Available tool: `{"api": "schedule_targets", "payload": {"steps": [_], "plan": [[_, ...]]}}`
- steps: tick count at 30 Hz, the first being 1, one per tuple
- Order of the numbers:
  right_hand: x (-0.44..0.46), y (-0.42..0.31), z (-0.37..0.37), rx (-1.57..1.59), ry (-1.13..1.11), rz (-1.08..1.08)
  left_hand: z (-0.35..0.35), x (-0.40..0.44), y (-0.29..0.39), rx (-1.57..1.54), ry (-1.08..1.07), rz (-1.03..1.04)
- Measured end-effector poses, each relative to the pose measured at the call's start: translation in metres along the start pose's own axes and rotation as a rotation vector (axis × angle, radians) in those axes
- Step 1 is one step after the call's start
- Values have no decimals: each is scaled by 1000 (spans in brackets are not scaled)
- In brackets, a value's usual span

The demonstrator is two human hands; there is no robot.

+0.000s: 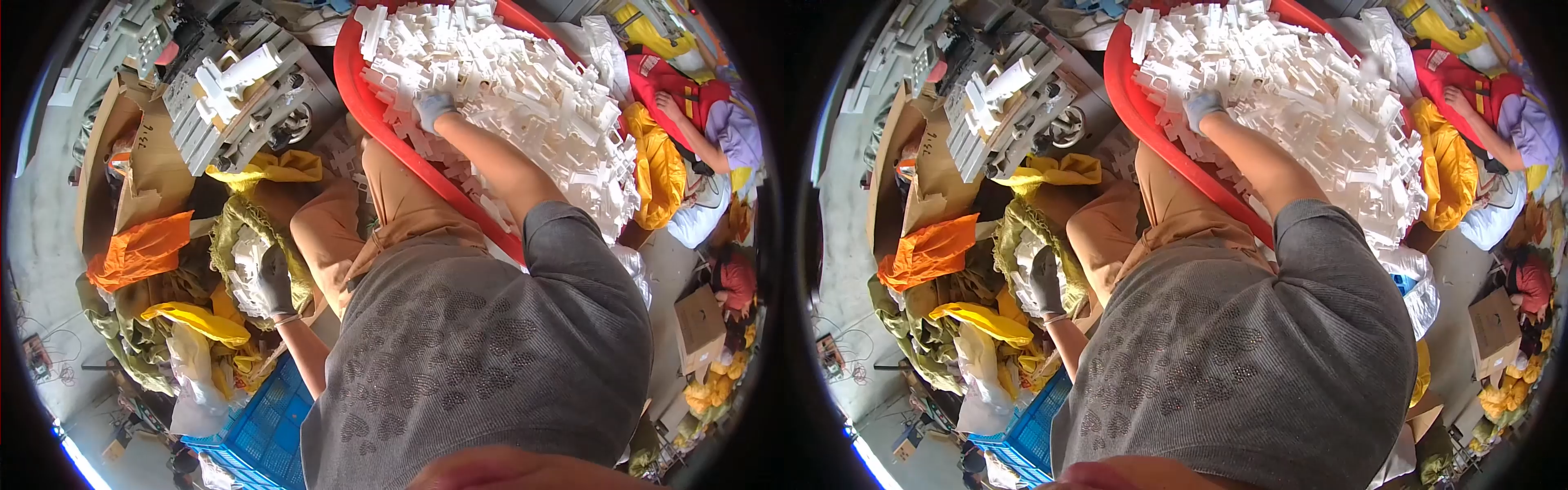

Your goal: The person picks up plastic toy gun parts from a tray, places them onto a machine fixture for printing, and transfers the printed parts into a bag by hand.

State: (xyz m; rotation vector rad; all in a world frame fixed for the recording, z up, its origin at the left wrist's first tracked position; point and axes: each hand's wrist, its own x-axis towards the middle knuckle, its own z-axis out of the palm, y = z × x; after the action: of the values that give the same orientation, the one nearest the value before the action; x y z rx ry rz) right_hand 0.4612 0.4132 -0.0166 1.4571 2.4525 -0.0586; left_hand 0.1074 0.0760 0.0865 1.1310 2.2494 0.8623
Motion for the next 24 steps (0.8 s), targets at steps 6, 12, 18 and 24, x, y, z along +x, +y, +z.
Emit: {"api": "schedule_targets", "payload": {"steps": [6,12,18,24], "plan": [[-6,-23,9,45,81,6,8,5,11,-13,-56,87],[-17,-5,-16,148,-103,-134,-5,2,8,-11,41,86],[-17,8,-8,120,-82,-259,-10,-4,12,30,66,42],[-22,56,-38,625,115,-140,-32,12,27,32,123,129]]}}
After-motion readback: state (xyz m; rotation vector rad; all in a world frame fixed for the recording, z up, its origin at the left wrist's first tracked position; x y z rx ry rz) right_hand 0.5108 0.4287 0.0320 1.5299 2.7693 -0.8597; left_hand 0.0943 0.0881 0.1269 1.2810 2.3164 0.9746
